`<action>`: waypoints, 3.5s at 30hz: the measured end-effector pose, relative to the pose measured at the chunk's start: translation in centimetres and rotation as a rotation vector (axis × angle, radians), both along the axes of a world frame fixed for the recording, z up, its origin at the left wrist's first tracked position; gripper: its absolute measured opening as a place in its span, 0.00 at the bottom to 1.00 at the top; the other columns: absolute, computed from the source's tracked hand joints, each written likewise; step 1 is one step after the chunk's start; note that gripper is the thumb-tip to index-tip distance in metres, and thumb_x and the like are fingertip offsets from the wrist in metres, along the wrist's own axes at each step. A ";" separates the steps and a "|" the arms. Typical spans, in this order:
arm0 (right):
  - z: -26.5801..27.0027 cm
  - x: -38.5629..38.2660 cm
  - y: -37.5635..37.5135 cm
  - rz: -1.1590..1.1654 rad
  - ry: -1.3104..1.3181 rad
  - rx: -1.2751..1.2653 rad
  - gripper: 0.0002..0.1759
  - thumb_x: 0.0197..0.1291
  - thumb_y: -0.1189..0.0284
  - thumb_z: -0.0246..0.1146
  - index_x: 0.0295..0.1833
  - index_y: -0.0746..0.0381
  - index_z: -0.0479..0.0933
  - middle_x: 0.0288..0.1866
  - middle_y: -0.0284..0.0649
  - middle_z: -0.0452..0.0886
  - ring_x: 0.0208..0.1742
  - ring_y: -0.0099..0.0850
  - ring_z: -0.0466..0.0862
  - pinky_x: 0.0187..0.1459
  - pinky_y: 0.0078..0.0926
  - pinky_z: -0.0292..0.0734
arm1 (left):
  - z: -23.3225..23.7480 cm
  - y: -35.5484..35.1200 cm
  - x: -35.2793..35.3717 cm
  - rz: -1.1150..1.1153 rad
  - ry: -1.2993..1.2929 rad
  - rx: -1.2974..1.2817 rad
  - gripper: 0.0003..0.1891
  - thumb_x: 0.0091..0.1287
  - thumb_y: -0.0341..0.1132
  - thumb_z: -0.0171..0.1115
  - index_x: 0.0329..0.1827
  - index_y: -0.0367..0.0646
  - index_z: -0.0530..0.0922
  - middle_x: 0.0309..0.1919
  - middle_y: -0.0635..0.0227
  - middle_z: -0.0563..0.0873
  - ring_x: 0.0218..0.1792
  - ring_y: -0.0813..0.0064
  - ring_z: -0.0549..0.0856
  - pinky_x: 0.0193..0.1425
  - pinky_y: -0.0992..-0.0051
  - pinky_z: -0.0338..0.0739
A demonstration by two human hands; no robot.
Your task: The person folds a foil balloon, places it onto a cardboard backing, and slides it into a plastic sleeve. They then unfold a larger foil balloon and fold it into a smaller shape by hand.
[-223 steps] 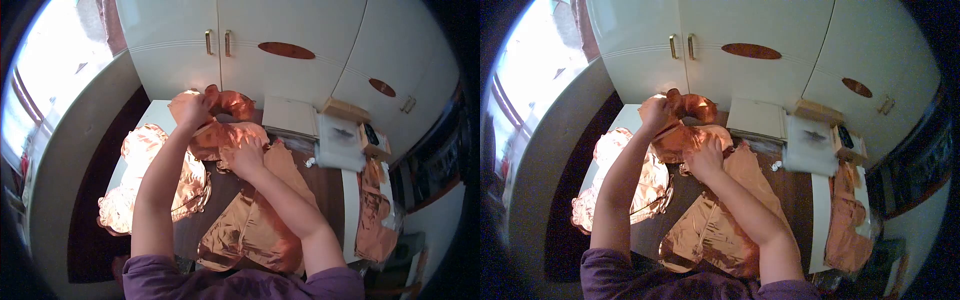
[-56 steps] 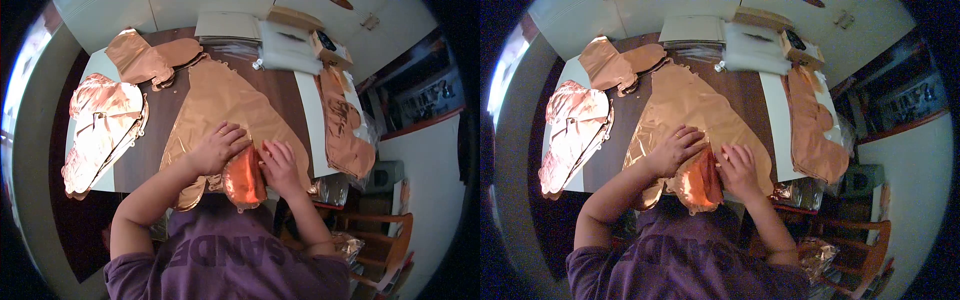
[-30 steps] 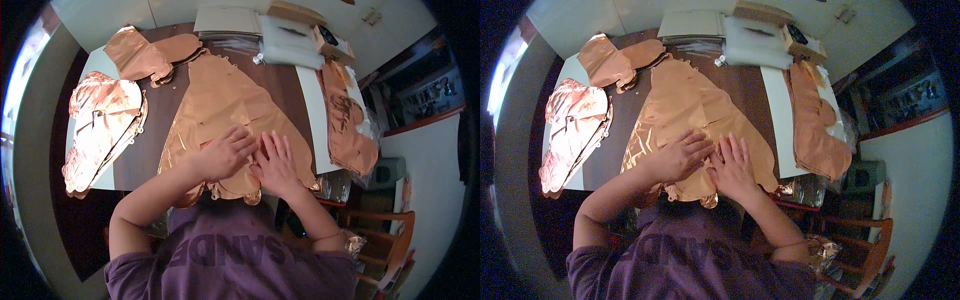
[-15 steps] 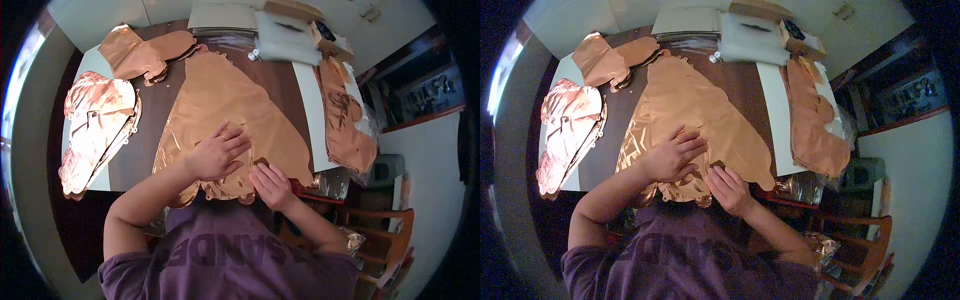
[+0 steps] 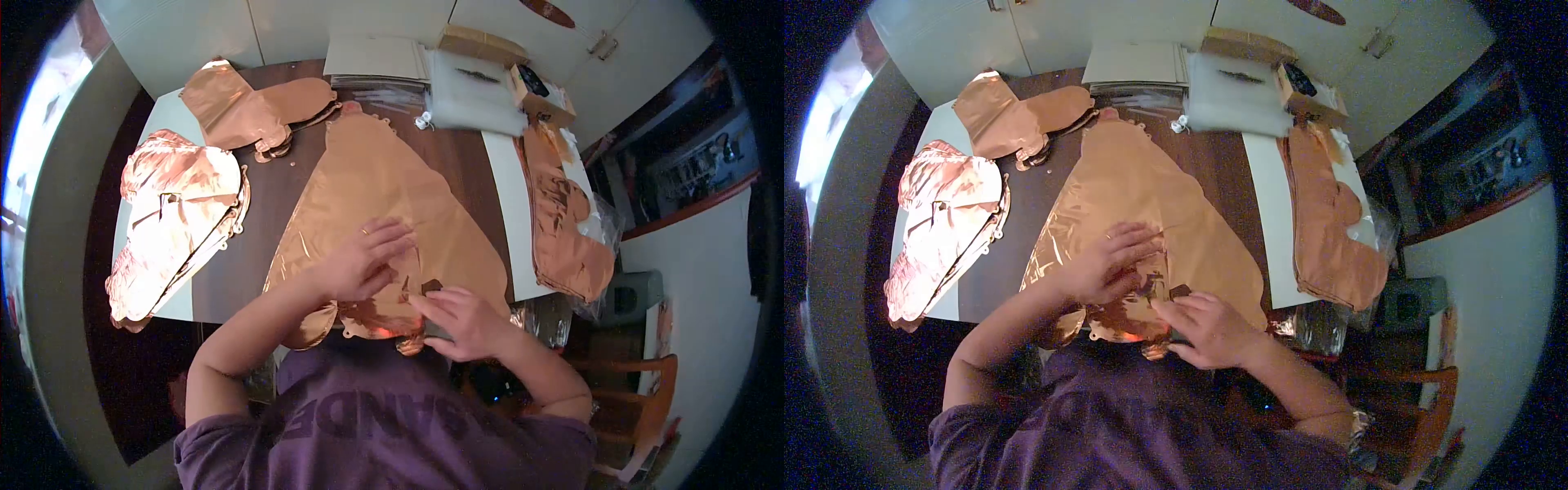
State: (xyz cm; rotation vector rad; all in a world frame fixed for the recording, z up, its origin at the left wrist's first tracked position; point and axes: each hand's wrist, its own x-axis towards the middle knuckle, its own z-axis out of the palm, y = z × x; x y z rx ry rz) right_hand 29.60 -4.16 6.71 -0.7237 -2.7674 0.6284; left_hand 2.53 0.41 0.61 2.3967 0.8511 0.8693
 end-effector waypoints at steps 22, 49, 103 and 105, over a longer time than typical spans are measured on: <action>-1.7 -7.1 14.1 -0.613 0.414 -0.274 0.22 0.54 0.58 0.71 0.47 0.63 0.80 0.42 0.50 0.86 0.42 0.51 0.85 0.48 0.46 0.78 | -1.2 1.3 -2.2 0.359 0.208 0.058 0.33 0.57 0.47 0.71 0.65 0.45 0.75 0.68 0.54 0.74 0.71 0.45 0.69 0.76 0.42 0.57; -6.5 -4.7 16.3 -0.279 0.186 0.274 0.22 0.65 0.65 0.62 0.62 0.63 0.78 0.66 0.46 0.78 0.70 0.48 0.73 0.70 0.48 0.65 | -1.3 1.4 -2.4 0.359 0.220 0.044 0.34 0.60 0.48 0.69 0.68 0.45 0.74 0.68 0.52 0.74 0.72 0.45 0.69 0.78 0.42 0.55; 2.5 0.5 8.3 -0.876 -0.519 -0.019 0.35 0.54 0.45 0.68 0.54 0.66 0.78 0.54 0.53 0.81 0.57 0.53 0.81 0.59 0.47 0.77 | -0.5 1.3 -1.7 0.295 0.299 0.081 0.46 0.53 0.64 0.68 0.71 0.41 0.71 0.71 0.49 0.71 0.73 0.44 0.67 0.78 0.45 0.55; 1.5 3.3 6.2 -0.928 -0.592 0.056 0.31 0.52 0.46 0.68 0.42 0.67 0.81 0.45 0.51 0.85 0.50 0.53 0.84 0.55 0.48 0.79 | -0.4 1.2 -1.7 0.302 0.314 0.082 0.46 0.54 0.64 0.68 0.71 0.42 0.71 0.71 0.49 0.71 0.73 0.45 0.67 0.78 0.45 0.55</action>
